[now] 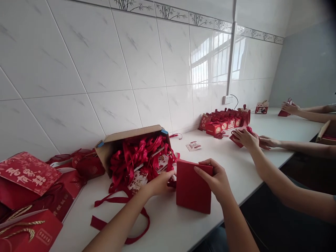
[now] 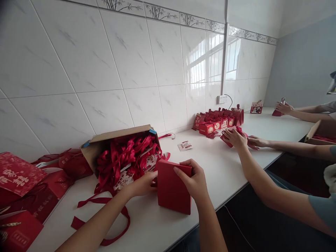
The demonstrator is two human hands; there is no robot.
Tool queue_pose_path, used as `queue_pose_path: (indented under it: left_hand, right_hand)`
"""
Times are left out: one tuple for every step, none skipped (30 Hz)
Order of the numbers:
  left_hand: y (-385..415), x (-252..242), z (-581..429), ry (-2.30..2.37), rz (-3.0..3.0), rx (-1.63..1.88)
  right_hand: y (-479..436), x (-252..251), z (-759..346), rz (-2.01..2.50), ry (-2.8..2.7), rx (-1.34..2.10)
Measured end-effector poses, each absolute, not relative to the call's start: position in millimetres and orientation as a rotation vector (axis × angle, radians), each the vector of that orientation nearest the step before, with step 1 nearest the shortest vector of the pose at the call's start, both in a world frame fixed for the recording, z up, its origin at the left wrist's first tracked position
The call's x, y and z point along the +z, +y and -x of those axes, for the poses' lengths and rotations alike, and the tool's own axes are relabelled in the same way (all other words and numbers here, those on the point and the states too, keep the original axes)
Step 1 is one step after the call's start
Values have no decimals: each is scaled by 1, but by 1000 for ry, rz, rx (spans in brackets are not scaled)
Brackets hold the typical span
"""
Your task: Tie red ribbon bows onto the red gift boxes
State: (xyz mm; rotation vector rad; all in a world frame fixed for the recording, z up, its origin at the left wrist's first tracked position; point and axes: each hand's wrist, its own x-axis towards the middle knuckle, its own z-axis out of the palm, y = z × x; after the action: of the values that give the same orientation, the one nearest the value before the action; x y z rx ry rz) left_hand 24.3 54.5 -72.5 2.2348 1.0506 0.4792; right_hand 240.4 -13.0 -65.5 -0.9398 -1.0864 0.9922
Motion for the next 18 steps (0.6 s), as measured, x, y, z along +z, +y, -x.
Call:
queue_pose_path:
  left_hand:
    - [54, -68, -24, 1046, -2229, 515]
    - [53, -62, -24, 1048, -2216, 567]
    - [51, -55, -24, 1055, -2196, 628]
    - [49, -47, -24, 1061, -2172, 693]
    - [45, -39, -25, 1046, -2134, 754]
    - [40, -31, -26, 1005, -2092, 798]
    - [35, -24, -28, 942, -2053, 822]
    - [29, -18, -30, 869, -2017, 826]
    - [23, -15, -33, 834, -2010, 820]
    - [18, -13, -36, 838, -2018, 826]
    - [14, -12, -39, 879, -2041, 840]
    - [11, -13, -42, 946, -2075, 864]
    - [9, -14, -45, 1010, -2098, 891]
    - [8, -16, -46, 1053, -2109, 915]
    - [8, -17, -47, 1073, -2114, 923]
    - [9, -16, -47, 1075, -2120, 910]
    - [11, -15, -45, 1073, -2132, 877]
    - [14, -12, -40, 1099, -2156, 833]
  right_hand:
    - [-13, -66, -240, 939, -1085, 993]
    - [-13, -65, -240, 936, -1091, 991]
    - [-13, -65, -240, 932, -1103, 988]
    - [-13, -65, -240, 929, -1121, 992]
    - [-13, -64, -239, 927, -1140, 1002]
    - [-14, -63, -239, 930, -1157, 1017]
    - [-15, -62, -238, 933, -1169, 1035]
    - [-15, -61, -237, 936, -1175, 1051]
    - [-16, -61, -236, 938, -1176, 1059]
    - [-17, -60, -234, 937, -1172, 1057]
    - [-17, -59, -233, 934, -1167, 1048]
    - [-17, -59, -232, 929, -1162, 1039]
    - [-18, -59, -231, 925, -1160, 1037]
    - [-18, -59, -230, 922, -1162, 1045]
    - [-18, -60, -230, 920, -1169, 1066]
    - [-19, -60, -230, 918, -1179, 1092]
    - [-19, -61, -230, 916, -1188, 1116]
    - [-19, -62, -231, 915, -1192, 1134]
